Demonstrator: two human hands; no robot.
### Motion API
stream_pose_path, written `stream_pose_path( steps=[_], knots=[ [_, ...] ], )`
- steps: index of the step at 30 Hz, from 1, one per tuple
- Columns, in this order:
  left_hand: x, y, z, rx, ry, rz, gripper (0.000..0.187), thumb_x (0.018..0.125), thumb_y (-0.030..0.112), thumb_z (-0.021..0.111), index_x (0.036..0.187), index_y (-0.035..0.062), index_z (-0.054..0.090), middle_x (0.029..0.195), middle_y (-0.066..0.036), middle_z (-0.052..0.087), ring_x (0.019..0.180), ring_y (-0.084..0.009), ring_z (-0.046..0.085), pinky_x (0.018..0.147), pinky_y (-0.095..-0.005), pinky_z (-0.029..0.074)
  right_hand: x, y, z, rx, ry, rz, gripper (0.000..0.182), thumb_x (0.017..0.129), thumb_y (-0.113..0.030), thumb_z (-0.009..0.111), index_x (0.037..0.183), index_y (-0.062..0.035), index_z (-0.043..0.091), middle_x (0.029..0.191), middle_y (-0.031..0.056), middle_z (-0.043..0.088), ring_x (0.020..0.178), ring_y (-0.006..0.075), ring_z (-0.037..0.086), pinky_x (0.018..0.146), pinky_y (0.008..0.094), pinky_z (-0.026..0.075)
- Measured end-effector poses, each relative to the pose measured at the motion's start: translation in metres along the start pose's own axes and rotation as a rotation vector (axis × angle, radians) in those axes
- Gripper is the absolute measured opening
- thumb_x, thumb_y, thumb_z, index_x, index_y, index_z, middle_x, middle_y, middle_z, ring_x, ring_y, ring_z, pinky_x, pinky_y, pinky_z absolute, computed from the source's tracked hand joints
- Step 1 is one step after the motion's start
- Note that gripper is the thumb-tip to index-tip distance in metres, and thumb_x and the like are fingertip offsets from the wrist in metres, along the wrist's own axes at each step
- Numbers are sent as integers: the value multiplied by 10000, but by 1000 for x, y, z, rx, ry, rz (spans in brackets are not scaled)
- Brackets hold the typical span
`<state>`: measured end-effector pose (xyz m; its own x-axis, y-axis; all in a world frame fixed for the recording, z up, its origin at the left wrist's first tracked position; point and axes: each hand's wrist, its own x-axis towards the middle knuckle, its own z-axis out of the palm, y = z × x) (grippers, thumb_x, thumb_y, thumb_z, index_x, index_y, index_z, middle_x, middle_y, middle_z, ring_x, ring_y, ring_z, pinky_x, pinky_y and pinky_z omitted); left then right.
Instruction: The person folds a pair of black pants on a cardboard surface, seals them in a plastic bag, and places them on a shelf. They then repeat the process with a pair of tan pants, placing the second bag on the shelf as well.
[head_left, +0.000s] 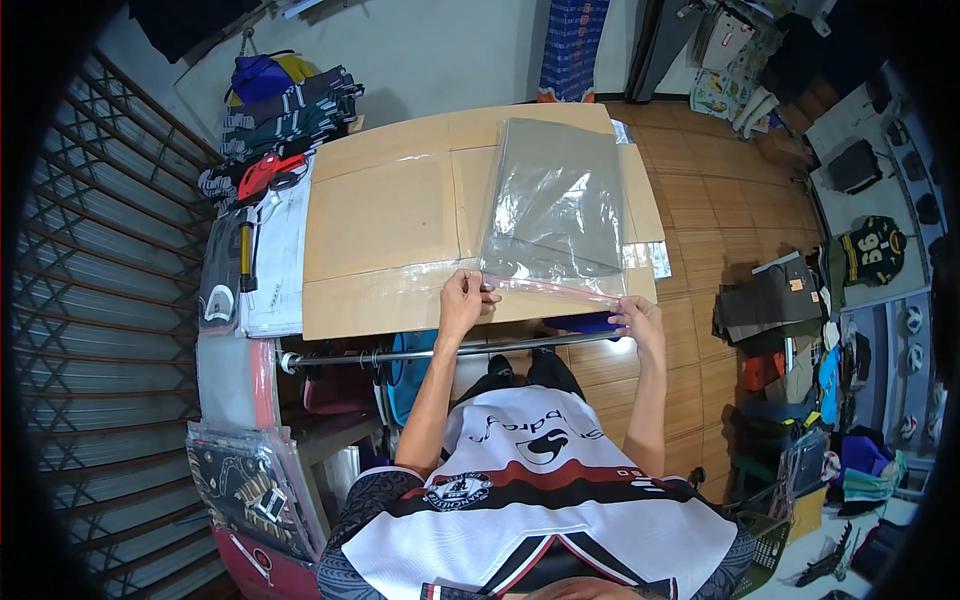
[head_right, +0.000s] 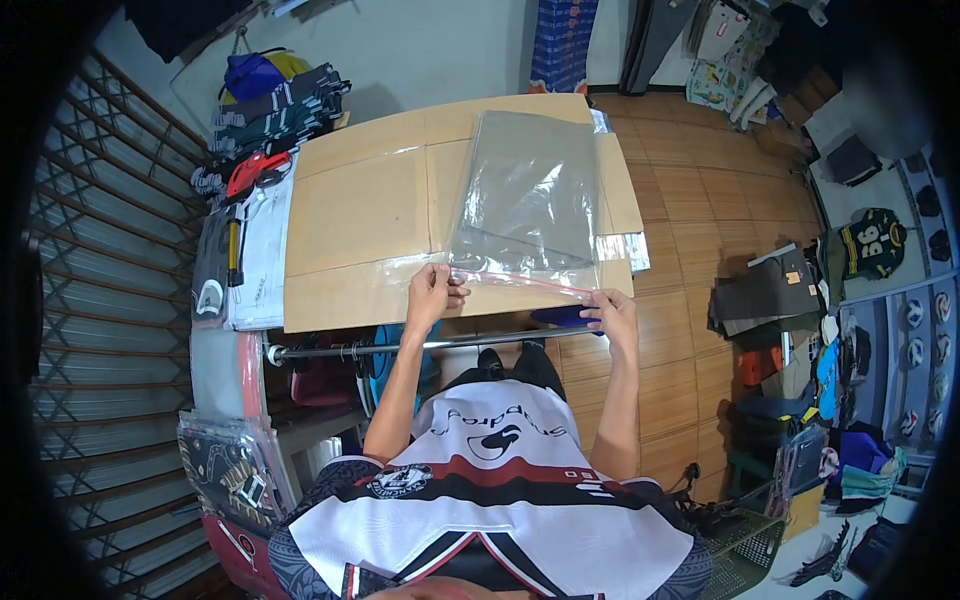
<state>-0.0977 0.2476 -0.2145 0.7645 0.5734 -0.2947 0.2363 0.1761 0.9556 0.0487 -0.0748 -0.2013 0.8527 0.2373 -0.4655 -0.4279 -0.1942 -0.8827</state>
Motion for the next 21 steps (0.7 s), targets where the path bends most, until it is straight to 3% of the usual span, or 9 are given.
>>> stream_pose_path(
  steps=[7, 16, 21],
  knots=[
    [1, -1, -1, -69, 1, 18, 298, 1113, 236, 519, 993, -27, 588, 886, -162, 744, 736, -194, 757, 586, -284, 607, 4, 5, 3, -11, 14, -83, 207, 1038, -231, 629, 1001, -33, 676, 918, 93, 744, 736, 145, 726, 560, 247, 522],
    [7, 3, 0, -122, -72, -106, 273, 1094, 231, 564, 1048, -31, 621, 874, -157, 755, 748, -177, 743, 601, -273, 596, 1, -8, 14, -68, -8, -8, 277, 1046, -273, 638, 1047, 1, 676, 928, 114, 736, 736, 173, 749, 562, 263, 538],
    [7, -1, -2, -63, -95, -60, 263, 1086, 224, 581, 1053, -32, 628, 877, -168, 754, 754, -175, 744, 611, -266, 600, 4, 4, 15, -24, -15, -83, 293, 1052, -276, 649, 1058, 14, 687, 913, 122, 746, 751, 178, 749, 601, 268, 553]
  ],
)
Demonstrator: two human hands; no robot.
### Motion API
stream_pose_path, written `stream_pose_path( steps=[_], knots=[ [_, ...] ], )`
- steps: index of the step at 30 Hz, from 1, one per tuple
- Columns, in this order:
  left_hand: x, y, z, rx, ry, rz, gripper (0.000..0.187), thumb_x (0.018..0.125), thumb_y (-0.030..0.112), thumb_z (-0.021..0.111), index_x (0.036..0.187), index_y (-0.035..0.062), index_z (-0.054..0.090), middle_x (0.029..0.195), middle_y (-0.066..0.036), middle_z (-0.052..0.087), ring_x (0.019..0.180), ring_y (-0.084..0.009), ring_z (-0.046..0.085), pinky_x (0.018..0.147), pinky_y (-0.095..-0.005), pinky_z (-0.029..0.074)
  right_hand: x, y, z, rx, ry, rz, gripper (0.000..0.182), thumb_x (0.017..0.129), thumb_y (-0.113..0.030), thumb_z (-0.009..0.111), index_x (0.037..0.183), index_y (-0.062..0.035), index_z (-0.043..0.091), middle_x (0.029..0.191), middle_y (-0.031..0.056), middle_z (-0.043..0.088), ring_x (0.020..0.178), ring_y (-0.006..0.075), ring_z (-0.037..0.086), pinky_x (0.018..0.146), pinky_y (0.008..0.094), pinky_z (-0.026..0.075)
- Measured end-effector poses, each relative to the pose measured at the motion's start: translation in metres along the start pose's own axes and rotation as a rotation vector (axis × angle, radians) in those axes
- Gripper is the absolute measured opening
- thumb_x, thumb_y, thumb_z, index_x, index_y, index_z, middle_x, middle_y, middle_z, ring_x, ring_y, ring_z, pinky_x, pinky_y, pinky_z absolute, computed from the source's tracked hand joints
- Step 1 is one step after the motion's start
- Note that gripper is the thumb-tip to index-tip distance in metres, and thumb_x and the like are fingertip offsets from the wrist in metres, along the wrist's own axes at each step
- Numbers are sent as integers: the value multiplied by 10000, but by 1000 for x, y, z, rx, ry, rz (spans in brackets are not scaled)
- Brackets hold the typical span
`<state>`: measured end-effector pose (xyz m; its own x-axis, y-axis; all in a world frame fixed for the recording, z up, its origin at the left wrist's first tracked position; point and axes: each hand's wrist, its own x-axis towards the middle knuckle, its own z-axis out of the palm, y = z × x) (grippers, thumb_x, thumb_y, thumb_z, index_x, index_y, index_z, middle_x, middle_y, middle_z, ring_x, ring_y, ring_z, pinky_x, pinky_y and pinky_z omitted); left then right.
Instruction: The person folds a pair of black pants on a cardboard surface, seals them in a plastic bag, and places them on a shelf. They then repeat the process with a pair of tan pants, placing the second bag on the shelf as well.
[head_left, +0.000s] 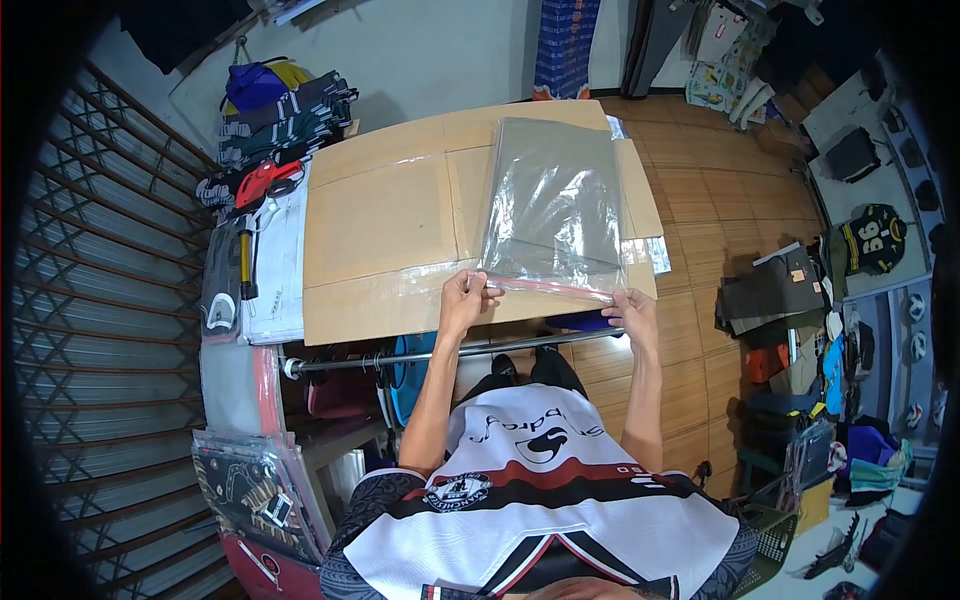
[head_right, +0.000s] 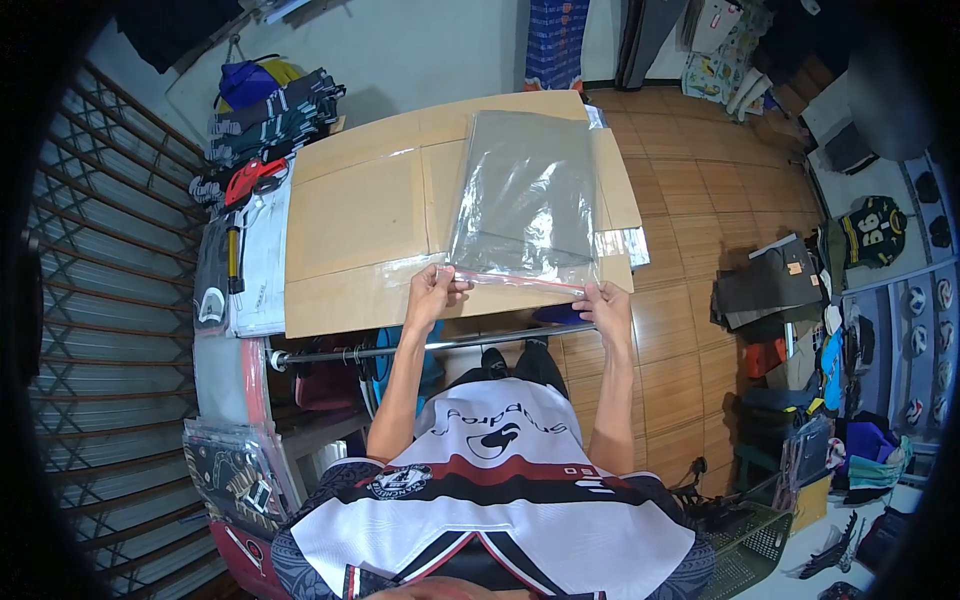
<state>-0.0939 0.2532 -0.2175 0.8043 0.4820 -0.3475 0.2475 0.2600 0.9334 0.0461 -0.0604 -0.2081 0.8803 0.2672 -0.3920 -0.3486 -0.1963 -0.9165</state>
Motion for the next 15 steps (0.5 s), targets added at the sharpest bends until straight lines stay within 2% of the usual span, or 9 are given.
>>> stream_pose_path(
  steps=[10, 15],
  knots=[
    [2, -3, 4, -182, -11, -89, 252, 1062, 198, 624, 1075, -53, 635, 913, -191, 754, 809, -221, 771, 645, -275, 616, -6, -8, 8, 161, 59, 135, 315, 1025, -278, 688, 1128, 19, 701, 935, 125, 758, 782, 186, 751, 654, 286, 574],
    [8, -13, 3, -101, -35, -52, 248, 1048, 200, 648, 1075, -46, 670, 931, -186, 776, 803, -191, 767, 626, -241, 578, -4, 1, 14, 185, 34, 95, 333, 1003, -284, 719, 1142, 18, 705, 944, 125, 761, 786, 191, 755, 655, 283, 577]
  ],
)
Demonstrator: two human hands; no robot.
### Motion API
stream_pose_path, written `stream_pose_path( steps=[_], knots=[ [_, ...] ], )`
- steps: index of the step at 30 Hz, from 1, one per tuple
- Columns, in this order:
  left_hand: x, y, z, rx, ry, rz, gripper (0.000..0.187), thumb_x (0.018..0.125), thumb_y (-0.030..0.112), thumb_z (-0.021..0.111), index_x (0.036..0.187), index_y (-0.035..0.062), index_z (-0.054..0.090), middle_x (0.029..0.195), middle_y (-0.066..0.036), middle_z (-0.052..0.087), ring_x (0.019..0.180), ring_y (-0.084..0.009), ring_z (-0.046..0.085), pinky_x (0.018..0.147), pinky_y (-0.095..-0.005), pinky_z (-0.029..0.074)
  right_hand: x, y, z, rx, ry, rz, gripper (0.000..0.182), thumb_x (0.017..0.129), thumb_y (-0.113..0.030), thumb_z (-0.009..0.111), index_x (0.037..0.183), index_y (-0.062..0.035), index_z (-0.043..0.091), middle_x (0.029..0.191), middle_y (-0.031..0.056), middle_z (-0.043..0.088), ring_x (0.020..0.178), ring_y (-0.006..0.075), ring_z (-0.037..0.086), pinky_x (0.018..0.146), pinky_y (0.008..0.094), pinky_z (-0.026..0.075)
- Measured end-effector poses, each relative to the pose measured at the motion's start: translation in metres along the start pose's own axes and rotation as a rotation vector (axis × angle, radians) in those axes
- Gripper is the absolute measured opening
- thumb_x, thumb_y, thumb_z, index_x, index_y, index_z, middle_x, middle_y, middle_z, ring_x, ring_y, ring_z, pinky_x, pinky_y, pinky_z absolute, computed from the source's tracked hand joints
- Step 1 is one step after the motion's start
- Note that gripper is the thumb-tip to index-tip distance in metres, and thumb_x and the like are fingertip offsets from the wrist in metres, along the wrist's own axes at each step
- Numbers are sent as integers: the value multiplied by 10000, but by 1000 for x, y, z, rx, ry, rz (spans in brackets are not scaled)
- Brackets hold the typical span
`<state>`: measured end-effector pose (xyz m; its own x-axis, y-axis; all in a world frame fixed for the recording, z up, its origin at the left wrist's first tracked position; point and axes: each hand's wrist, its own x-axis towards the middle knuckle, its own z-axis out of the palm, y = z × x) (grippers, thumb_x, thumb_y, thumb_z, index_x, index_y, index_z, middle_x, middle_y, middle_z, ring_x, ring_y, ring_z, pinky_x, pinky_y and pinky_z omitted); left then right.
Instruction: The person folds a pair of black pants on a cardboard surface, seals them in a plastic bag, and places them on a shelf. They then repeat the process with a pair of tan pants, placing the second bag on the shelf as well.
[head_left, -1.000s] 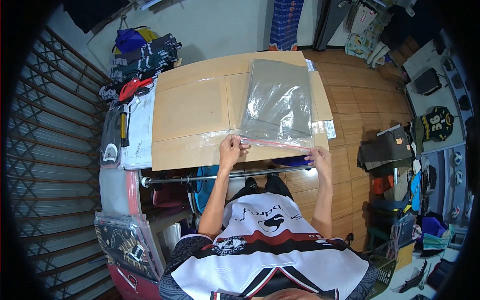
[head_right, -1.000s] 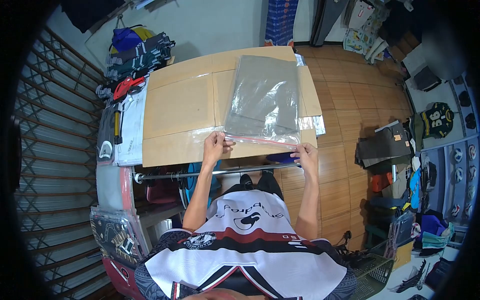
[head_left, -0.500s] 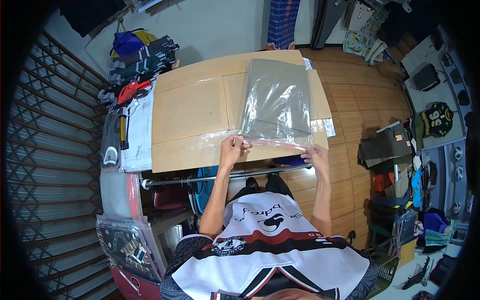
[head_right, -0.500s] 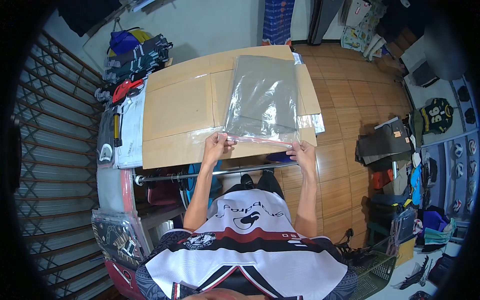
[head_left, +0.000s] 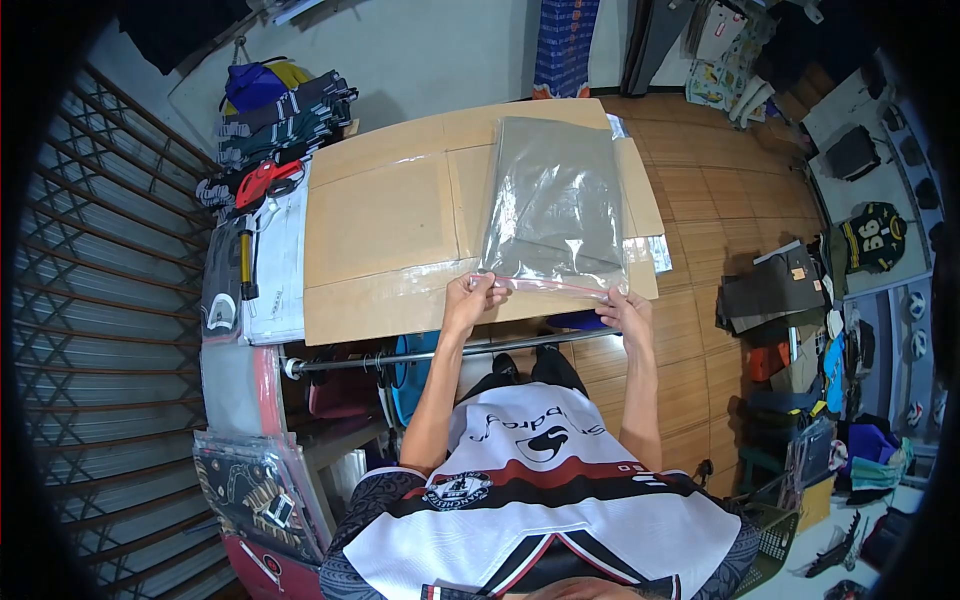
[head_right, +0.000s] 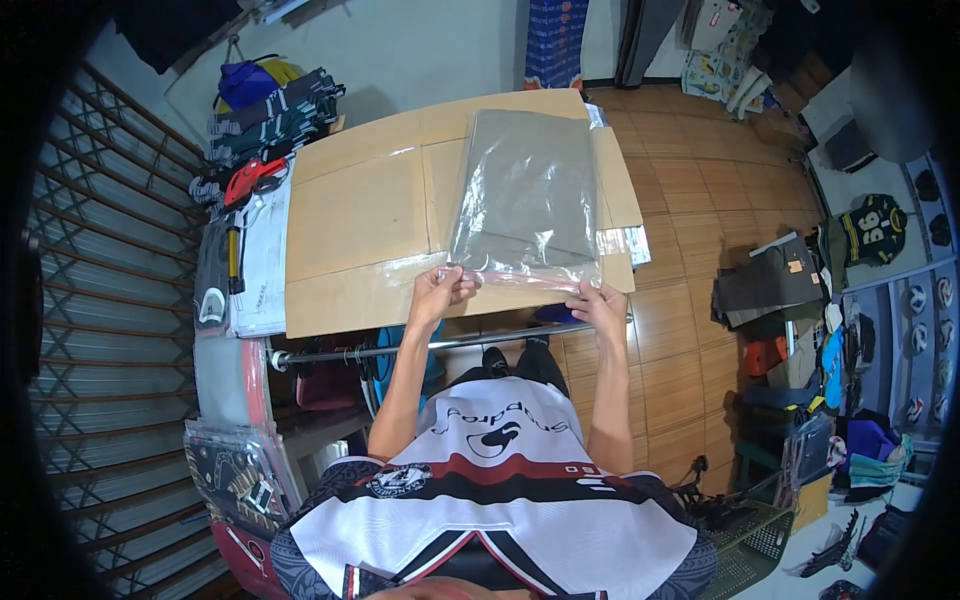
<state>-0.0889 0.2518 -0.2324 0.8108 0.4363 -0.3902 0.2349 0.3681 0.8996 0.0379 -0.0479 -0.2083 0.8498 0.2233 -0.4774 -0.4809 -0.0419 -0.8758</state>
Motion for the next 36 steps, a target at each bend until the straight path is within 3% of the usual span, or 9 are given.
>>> stream_pose_path(
  steps=[4, 7, 12, 19, 28, 33, 36],
  knots=[
    [-3, -1, 0, 72, 0, 46, 243, 1047, 211, 652, 1060, -27, 696, 917, -170, 789, 788, -161, 760, 602, -211, 537, 6, 9, -4, 10, -17, -47, 330, 983, -291, 746, 1115, 9, 711, 943, 120, 759, 787, 190, 756, 651, 278, 577],
    [-10, 9, 7, -33, 56, -21, 221, 1038, 184, 663, 1071, -34, 675, 938, -170, 780, 817, -175, 760, 621, -238, 576, 3, 5, -5, 67, -17, 15, 320, 973, -303, 762, 1081, -5, 715, 955, 117, 757, 792, 188, 757, 652, 274, 575],
    [-10, 7, 12, -169, 97, 45, 192, 988, 109, 721, 1059, -25, 603, 993, -154, 743, 850, -205, 755, 657, -296, 636, -4, 1, 3, 115, 33, 37, 358, 949, -320, 793, 1086, -3, 698, 980, 135, 755, 817, 201, 762, 671, 289, 591],
    [-7, 0, 18, -89, 184, 147, 467, 961, 69, 744, 1275, 21, 402, 1011, -109, 691, 819, -162, 708, 631, -292, 625, -2, 11, 12, 70, 36, -51, 392, 949, -313, 794, 1103, 27, 677, 981, 143, 751, 836, 217, 767, 680, 310, 611],
    [-16, 6, 31, 27, 264, 232, 590, 956, 109, 746, 1375, -17, 351, 1136, -200, 603, 834, -160, 686, 600, -297, 604, -12, 3, 30, 153, 62, 22, 428, 954, -327, 785, 1154, 32, 667, 1002, 157, 741, 832, 218, 761, 654, 305, 610],
    [-10, -11, 33, 170, 345, 381, 712, 952, 134, 739, 1482, -57, 303, 1114, -202, 618, 758, -170, 644, 650, -320, 563, -6, 17, 34, 139, 62, -19, 398, 983, -275, 749, 1161, 71, 668, 1020, 189, 751, 823, 230, 768, 640, 311, 612],
    [-12, -15, 31, 209, 338, 350, 743, 956, 128, 720, 1525, -53, 280, 1079, -202, 660, 731, -180, 628, 679, -334, 532, 0, 26, 33, 91, 59, -65, 386, 1002, -264, 724, 1179, 74, 664, 1014, 189, 752, 808, 227, 764, 625, 307, 609]
  ],
)
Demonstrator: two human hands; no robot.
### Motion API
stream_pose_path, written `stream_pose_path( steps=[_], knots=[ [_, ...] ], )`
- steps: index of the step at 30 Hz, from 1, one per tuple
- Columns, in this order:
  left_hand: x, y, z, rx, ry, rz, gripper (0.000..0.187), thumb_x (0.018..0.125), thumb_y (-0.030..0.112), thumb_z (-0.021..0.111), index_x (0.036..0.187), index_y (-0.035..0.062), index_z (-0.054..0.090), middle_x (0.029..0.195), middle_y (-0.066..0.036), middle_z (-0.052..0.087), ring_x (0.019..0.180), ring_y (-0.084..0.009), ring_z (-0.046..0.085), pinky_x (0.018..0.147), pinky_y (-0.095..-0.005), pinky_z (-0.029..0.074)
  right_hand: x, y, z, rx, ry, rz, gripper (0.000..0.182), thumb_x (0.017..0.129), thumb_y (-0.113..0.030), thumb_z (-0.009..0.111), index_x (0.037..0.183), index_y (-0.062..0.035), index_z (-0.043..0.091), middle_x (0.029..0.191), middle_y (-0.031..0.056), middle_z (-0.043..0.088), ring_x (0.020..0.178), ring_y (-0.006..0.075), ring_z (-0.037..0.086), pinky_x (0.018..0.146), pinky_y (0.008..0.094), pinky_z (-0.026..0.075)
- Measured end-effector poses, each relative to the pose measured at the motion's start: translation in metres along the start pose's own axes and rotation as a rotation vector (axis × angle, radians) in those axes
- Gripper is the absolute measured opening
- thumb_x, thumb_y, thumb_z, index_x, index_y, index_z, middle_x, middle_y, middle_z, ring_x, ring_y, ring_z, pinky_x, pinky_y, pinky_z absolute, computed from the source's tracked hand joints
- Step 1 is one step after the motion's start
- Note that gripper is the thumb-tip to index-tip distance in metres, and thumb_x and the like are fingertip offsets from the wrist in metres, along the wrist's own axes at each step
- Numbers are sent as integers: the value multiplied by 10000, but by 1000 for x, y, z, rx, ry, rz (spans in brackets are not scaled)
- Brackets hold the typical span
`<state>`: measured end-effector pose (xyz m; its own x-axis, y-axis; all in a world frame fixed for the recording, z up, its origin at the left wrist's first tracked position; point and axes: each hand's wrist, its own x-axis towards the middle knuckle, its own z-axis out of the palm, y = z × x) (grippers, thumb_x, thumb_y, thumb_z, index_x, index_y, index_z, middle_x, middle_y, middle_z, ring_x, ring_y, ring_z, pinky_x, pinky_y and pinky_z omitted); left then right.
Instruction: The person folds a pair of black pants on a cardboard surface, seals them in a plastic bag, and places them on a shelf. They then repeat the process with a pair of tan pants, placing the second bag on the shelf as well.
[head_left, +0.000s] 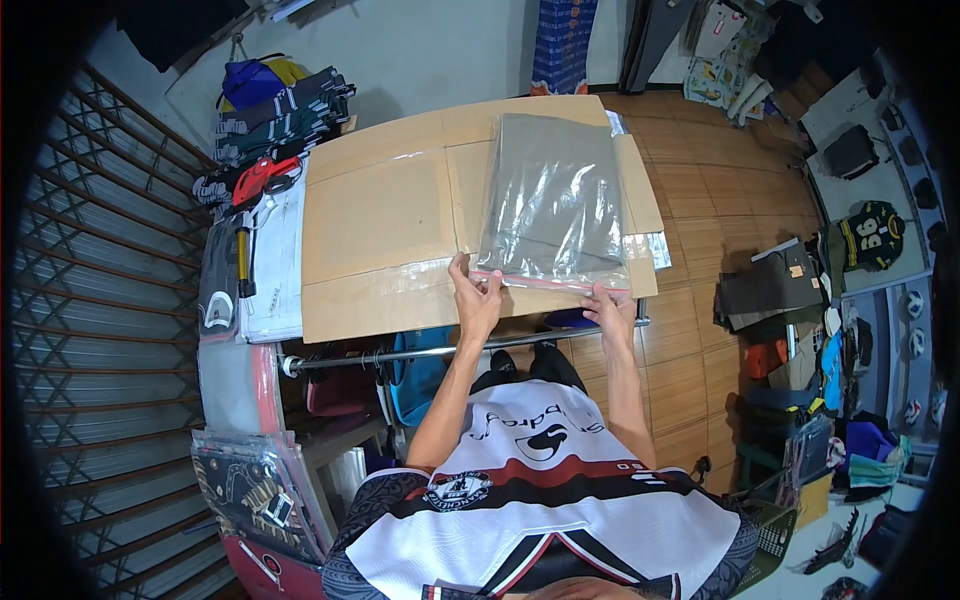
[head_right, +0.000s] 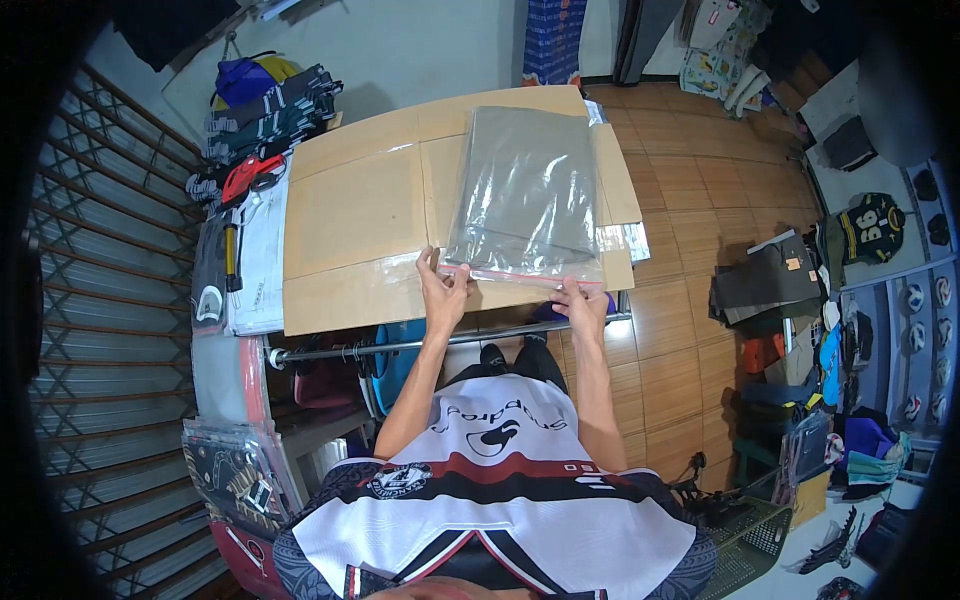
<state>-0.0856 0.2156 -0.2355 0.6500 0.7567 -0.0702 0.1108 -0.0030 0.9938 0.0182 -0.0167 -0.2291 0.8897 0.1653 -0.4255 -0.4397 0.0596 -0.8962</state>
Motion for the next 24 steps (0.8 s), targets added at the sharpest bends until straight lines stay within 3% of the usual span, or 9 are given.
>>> stream_pose_path(
  steps=[7, 10, 16, 19, 22, 24],
  knots=[
    [-9, 15, 7, -33, -15, 83, 717, 972, 112, 674, 1560, -14, 284, 866, -159, 680, 688, -201, 613, 690, -366, 507, -8, -13, 7, -29, -1, 50, 401, 1028, -288, 683, 1203, 72, 660, 1049, 195, 757, 744, 204, 748, 604, 300, 603],
    [-8, 14, 9, 83, -30, 107, 709, 975, 111, 671, 1566, -10, 297, 852, -161, 672, 693, -207, 624, 693, -368, 512, -17, -24, 15, -80, -14, 14, 428, 1029, -305, 679, 1186, 94, 658, 1054, 202, 757, 740, 203, 750, 590, 296, 600],
    [-11, 21, 8, 36, -41, 110, 709, 969, 78, 679, 1570, -7, 314, 874, -171, 680, 708, -205, 634, 694, -354, 519, -2, 1, 9, -94, -18, -33, 403, 1001, -309, 711, 1144, 65, 664, 1008, 186, 762, 714, 179, 725, 596, 300, 581],
    [-11, 22, 11, -41, -24, 197, 717, 963, 70, 685, 1574, 1, 316, 909, -188, 693, 746, -207, 665, 716, -352, 532, -3, -7, 8, -39, -45, 18, 389, 1014, -279, 684, 1123, 95, 679, 1010, 200, 769, 697, 184, 727, 569, 292, 591],
    [-17, 35, 9, -64, -74, 66, 706, 965, 66, 682, 1572, 5, 325, 952, -200, 707, 810, -216, 703, 749, -347, 550, -8, -16, 11, -9, -42, 34, 378, 1004, -263, 689, 1123, 96, 678, 1006, 206, 768, 691, 182, 727, 571, 291, 589],
    [-15, 33, 10, 67, -63, 130, 695, 965, 53, 674, 1568, 6, 331, 966, -196, 713, 829, -216, 716, 754, -342, 557, -10, -20, 14, -27, -62, 46, 400, 995, -294, 710, 1123, 83, 680, 990, 189, 764, 702, 175, 722, 583, 293, 579]
  ],
)
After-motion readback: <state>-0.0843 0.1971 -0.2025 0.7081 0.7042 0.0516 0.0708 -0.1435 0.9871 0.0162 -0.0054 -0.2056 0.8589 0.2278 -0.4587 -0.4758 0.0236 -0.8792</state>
